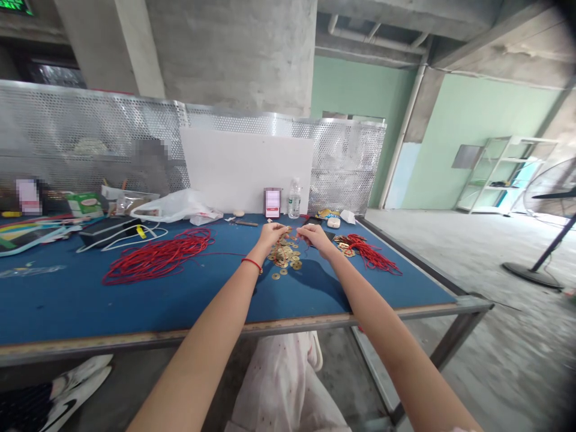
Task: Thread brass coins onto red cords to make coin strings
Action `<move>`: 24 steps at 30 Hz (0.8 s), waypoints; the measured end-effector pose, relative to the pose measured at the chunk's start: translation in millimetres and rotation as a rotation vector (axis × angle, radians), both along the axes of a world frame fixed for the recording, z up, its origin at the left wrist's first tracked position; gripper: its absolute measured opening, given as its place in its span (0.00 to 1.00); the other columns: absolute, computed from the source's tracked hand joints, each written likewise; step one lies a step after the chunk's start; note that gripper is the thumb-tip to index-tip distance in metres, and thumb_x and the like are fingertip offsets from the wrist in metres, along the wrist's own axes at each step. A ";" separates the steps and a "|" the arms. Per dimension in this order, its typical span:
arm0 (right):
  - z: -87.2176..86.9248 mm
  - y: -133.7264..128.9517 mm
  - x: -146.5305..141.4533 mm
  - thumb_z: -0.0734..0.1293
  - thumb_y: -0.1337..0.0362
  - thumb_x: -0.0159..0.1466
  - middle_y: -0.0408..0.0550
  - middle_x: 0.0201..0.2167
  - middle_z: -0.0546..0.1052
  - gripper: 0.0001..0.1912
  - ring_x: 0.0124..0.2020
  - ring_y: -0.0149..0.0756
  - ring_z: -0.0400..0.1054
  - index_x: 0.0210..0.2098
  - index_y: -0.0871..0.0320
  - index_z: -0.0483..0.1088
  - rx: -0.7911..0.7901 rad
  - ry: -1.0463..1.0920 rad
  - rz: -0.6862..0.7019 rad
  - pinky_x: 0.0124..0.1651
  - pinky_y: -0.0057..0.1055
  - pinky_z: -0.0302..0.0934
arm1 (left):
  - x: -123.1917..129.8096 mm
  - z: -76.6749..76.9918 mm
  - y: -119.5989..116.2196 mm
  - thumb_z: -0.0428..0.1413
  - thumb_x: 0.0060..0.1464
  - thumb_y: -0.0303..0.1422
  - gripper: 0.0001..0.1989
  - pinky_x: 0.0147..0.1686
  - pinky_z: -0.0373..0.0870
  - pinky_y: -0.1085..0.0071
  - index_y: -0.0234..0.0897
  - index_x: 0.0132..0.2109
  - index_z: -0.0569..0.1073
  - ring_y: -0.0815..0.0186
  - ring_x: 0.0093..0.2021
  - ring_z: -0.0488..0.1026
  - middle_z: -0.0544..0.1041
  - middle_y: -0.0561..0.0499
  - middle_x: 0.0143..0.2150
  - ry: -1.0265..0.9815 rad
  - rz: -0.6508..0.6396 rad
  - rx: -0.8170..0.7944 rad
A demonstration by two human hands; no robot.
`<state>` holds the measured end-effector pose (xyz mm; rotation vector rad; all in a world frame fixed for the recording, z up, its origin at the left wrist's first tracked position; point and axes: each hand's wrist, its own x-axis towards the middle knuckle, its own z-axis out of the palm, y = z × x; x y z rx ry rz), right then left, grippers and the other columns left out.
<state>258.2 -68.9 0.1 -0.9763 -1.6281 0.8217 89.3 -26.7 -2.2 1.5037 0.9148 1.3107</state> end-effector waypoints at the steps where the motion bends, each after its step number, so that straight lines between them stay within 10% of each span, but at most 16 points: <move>1: -1.1 0.5 -1.5 0.65 0.53 0.55 0.39 0.17 0.65 0.17 0.18 0.24 0.53 0.20 0.60 0.71 0.040 -0.051 -0.003 0.22 0.24 0.47 | 0.0 -0.2 0.2 0.66 0.37 0.37 0.12 0.30 0.64 0.71 0.32 0.27 0.75 0.64 0.28 0.72 0.75 0.48 0.25 0.011 0.008 0.010; 24: -3.4 -3.5 -7.4 0.61 0.61 0.57 0.39 0.15 0.62 0.15 0.21 0.26 0.54 0.17 0.60 0.68 0.281 -0.434 -0.152 0.26 0.25 0.45 | 4.8 2.8 -4.0 0.62 0.42 0.31 0.06 0.30 0.65 0.70 0.32 0.23 0.74 0.63 0.27 0.72 0.75 0.48 0.23 0.011 0.092 0.059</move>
